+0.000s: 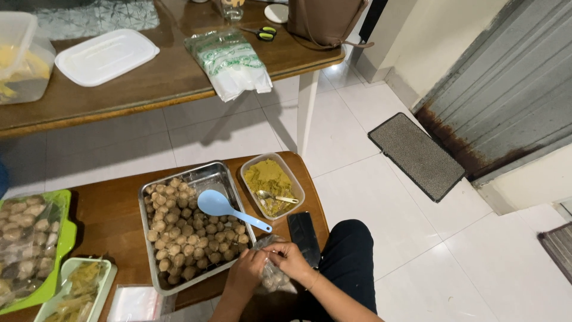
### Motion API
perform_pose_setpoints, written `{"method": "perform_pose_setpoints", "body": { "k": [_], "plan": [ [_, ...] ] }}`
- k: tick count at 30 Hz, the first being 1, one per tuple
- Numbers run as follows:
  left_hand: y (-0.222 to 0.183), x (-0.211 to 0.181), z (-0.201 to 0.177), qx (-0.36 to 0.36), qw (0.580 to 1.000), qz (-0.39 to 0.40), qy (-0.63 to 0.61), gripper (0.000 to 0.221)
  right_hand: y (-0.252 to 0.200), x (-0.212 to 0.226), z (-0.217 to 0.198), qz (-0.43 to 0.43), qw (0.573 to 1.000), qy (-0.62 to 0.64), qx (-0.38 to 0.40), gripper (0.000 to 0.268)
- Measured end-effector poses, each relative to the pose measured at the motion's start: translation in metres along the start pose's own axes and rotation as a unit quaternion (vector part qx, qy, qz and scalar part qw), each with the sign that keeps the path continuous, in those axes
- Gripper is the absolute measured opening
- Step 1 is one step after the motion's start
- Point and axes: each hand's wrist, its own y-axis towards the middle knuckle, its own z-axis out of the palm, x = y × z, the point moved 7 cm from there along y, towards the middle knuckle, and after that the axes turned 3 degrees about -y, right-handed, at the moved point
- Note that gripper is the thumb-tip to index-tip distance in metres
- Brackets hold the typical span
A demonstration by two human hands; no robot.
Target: Portioning meatballs from a tray into small plastic bags and tying them shut.
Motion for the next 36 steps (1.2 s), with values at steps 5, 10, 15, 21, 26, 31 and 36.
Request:
{"method": "perform_pose_setpoints", "body": {
  "k": [5,10,15,21,26,31,36],
  "plan": [
    [0.003,0.003,-0.01,0.023,0.999,-0.033,-0.028,0.013,-0.006,0.03,-0.002,-0.079,0.994,-0.052,0.059,0.037],
    [0.016,-0.008,-0.024,0.031,0.997,0.074,-0.008,0.011,-0.006,0.024,0.002,-0.084,0.995,-0.042,0.037,0.012],
    [0.028,0.001,-0.037,0.073,0.965,-0.039,-0.247,0.009,-0.003,-0.014,0.018,0.053,0.989,0.128,0.059,0.02],
    [0.037,0.003,-0.042,0.153,0.913,-0.198,-0.321,0.008,-0.003,-0.022,0.024,0.112,0.987,0.074,0.093,0.018],
    [0.035,-0.007,-0.055,0.158,0.856,-0.326,-0.367,0.008,-0.002,-0.012,0.02,0.022,0.999,0.022,0.022,0.019],
    [0.018,0.017,-0.032,0.111,0.828,-0.386,-0.392,0.012,-0.016,0.047,-0.003,-0.088,0.985,-0.134,-0.064,0.032],
    [0.015,0.019,-0.029,0.102,0.813,-0.396,-0.414,0.012,-0.027,0.105,-0.001,-0.319,0.861,-0.387,-0.084,0.038]
  ]
}}
